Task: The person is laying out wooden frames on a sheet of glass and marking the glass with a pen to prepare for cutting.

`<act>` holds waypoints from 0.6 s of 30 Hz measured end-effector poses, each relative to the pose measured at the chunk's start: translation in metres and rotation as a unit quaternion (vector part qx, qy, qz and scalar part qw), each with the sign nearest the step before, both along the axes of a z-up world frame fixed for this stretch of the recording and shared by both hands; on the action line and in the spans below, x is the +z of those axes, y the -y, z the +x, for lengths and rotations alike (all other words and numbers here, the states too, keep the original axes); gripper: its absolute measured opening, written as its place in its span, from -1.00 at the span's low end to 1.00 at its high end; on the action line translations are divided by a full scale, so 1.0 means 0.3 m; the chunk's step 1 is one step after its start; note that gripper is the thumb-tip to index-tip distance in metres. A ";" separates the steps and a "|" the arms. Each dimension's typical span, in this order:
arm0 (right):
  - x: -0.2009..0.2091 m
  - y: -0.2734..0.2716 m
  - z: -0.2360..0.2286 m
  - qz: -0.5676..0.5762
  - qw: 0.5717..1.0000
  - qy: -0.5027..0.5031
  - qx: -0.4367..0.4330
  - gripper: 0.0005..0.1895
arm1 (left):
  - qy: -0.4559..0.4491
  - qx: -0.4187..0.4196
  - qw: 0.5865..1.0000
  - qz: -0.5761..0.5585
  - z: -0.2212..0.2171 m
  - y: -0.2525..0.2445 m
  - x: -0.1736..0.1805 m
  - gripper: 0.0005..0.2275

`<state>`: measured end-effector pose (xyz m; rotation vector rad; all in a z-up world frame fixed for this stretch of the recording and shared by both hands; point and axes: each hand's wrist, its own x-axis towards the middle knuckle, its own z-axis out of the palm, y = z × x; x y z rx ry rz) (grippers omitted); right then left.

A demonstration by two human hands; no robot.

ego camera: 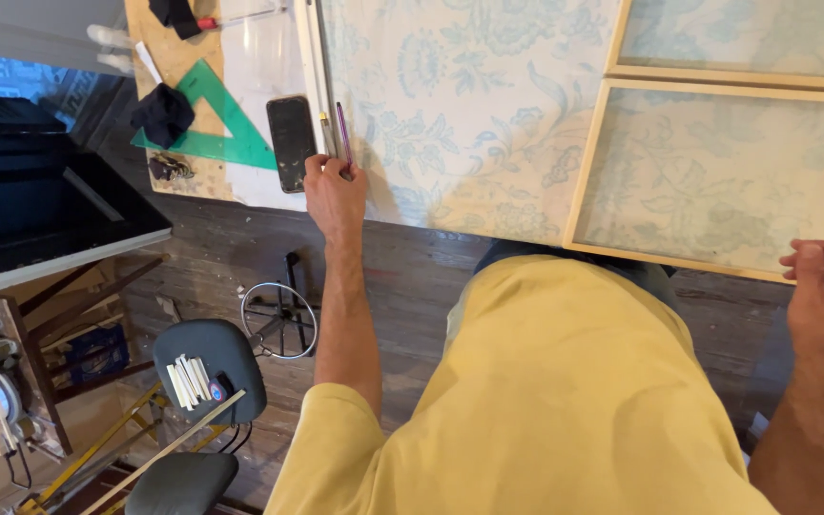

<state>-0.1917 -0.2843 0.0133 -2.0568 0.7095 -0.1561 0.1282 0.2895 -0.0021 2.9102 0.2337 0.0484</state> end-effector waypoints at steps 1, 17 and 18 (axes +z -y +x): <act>0.027 -0.016 0.020 -0.001 1.000 -0.001 -0.003 -0.79 | -0.001 -0.003 1.000 -0.001 -0.003 0.003 0.005 -0.90; 0.227 -0.065 0.146 -0.072 0.997 -0.032 0.011 -0.76 | 0.004 -0.009 1.000 0.005 -0.015 0.061 0.053 -0.95; 0.219 -0.062 0.145 -0.072 0.997 -0.025 0.019 -0.74 | 0.010 -0.003 1.000 0.024 -0.021 0.054 0.058 -0.96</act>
